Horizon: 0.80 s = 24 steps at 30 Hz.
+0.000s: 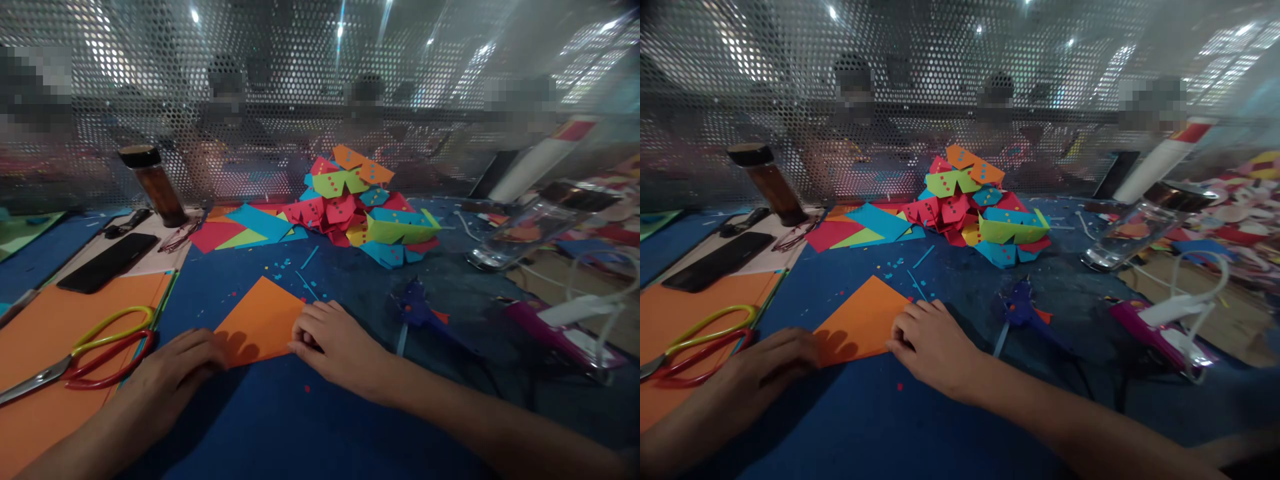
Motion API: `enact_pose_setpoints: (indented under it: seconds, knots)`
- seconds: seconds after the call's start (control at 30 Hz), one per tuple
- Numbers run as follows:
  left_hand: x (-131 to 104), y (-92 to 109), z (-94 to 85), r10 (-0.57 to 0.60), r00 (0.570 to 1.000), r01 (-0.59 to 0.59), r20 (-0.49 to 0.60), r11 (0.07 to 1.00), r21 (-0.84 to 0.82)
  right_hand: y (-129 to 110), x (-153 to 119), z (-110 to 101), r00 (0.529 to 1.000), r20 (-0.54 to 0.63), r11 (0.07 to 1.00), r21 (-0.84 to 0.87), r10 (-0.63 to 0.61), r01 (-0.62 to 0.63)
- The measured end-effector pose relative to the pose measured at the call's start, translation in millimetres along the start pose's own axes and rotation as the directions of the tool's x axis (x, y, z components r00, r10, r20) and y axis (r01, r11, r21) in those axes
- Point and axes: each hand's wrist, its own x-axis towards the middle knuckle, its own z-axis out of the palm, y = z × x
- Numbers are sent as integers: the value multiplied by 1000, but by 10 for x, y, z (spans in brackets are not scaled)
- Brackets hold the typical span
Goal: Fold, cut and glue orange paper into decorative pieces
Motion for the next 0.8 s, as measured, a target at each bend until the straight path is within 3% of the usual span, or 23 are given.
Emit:
enact_pose_setpoints:
  seconds: [0.17,0.43,0.67,0.8]
  knots:
    - [-7,-54,21,108,994,-108,30,994,4,-5,0,0,1000,5,1000,12,11,-11]
    - [16,-37,2,131,990,-132,45,991,4,-3,-2,-3,1000,2,1000,16,9,-9]
    - [20,42,14,46,997,-49,61,998,46,-7,5,-1,1000,-1,1000,12,10,-10]
    - [39,76,61,-11,1000,12,-24,998,55,-16,11,1,1000,-4,1000,14,9,-9]
